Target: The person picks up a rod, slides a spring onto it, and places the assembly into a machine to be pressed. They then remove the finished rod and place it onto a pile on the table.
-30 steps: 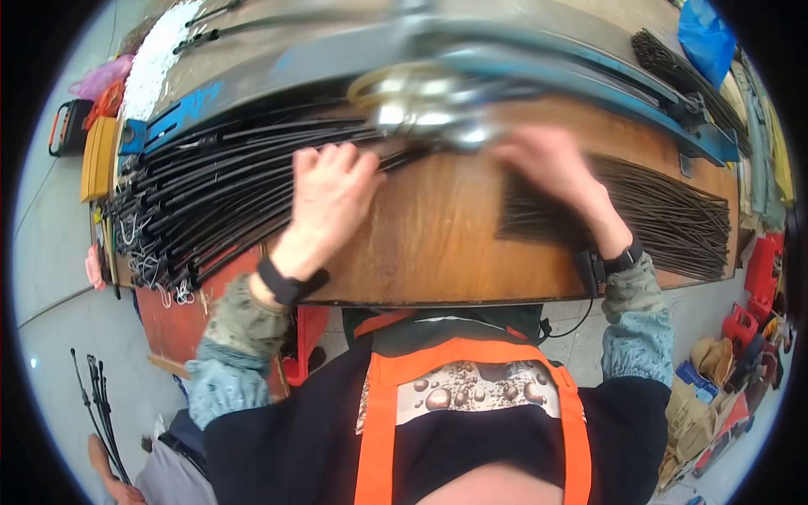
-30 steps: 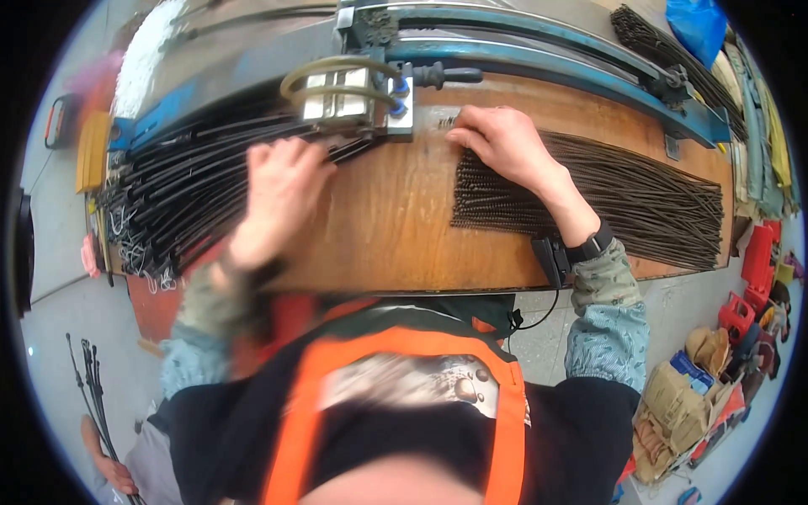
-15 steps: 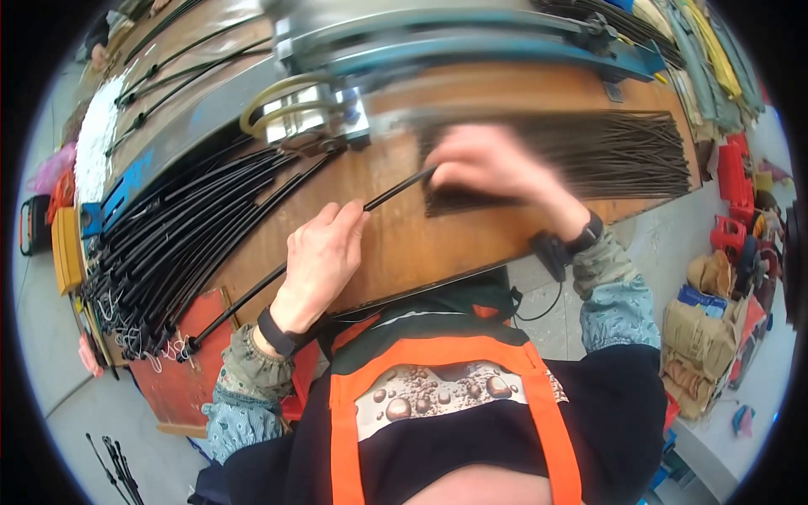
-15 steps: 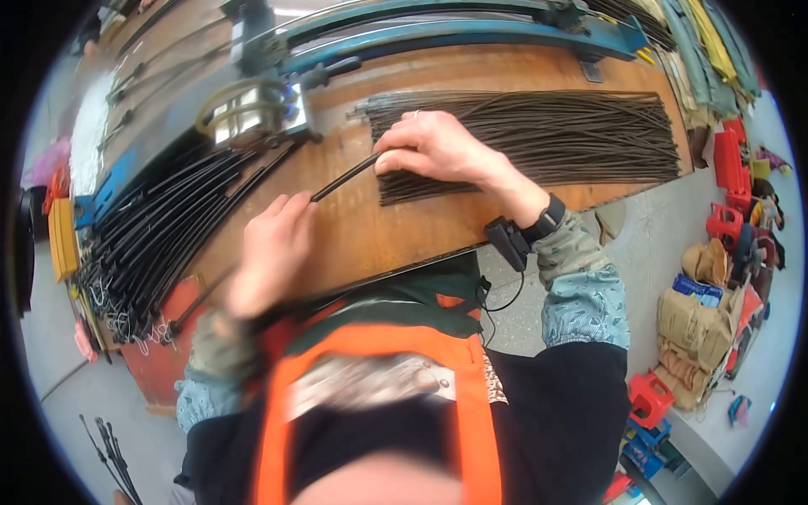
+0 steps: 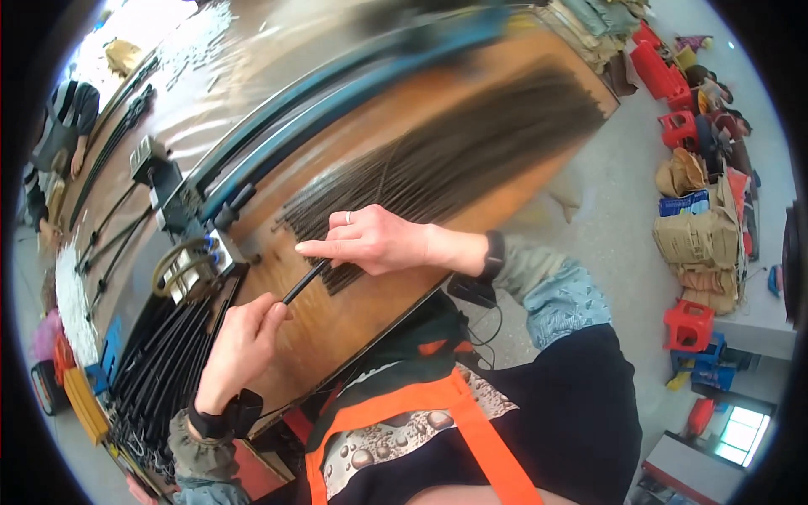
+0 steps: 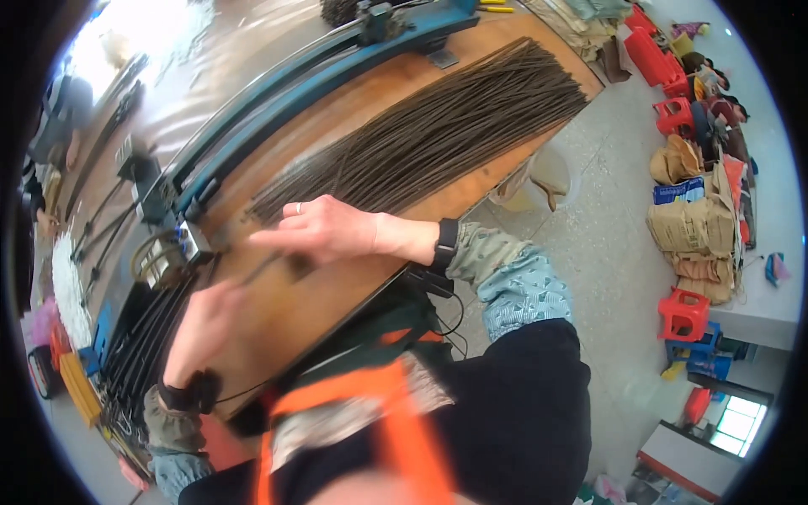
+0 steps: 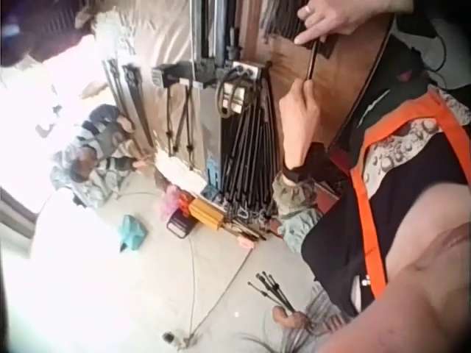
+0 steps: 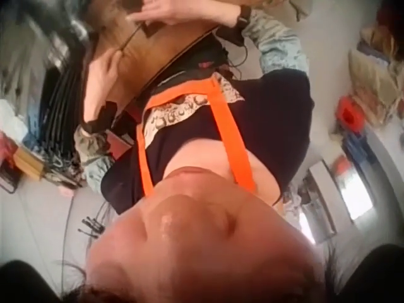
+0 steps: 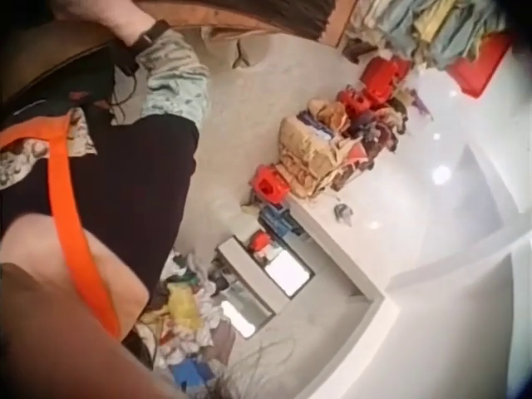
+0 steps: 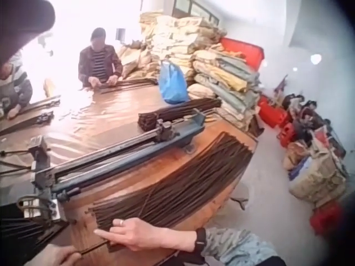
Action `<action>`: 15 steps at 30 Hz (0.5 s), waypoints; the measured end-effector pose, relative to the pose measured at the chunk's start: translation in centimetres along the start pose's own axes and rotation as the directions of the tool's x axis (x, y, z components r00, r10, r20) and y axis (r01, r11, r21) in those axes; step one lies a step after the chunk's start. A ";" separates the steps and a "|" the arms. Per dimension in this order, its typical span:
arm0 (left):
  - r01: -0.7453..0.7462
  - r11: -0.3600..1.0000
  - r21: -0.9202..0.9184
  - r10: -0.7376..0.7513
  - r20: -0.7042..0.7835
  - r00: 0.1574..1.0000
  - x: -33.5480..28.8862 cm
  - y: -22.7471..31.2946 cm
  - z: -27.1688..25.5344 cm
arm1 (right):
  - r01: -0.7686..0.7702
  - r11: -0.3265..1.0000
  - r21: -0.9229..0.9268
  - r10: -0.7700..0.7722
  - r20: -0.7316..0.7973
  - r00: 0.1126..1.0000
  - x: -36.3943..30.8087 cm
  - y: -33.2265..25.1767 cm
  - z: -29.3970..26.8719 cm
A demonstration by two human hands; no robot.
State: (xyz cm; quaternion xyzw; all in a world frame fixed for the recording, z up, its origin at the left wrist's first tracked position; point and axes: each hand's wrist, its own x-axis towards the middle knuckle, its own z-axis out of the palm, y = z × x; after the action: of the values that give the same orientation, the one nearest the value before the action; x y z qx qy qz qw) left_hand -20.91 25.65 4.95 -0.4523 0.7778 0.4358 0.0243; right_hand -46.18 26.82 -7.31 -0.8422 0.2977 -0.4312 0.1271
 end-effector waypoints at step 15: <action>-0.124 0.917 0.380 0.145 -0.027 0.989 4.1 1.0 0.9 | -0.162 0.954 -0.251 0.226 0.250 0.942 0.1 -0.9 -3.8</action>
State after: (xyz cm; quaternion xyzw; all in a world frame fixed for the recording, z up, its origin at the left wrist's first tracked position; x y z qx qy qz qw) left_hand -24.41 23.65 3.32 -0.3965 0.8766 0.2662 0.0596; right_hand -48.82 27.58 -4.56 -0.8692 0.4063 -0.2582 0.1127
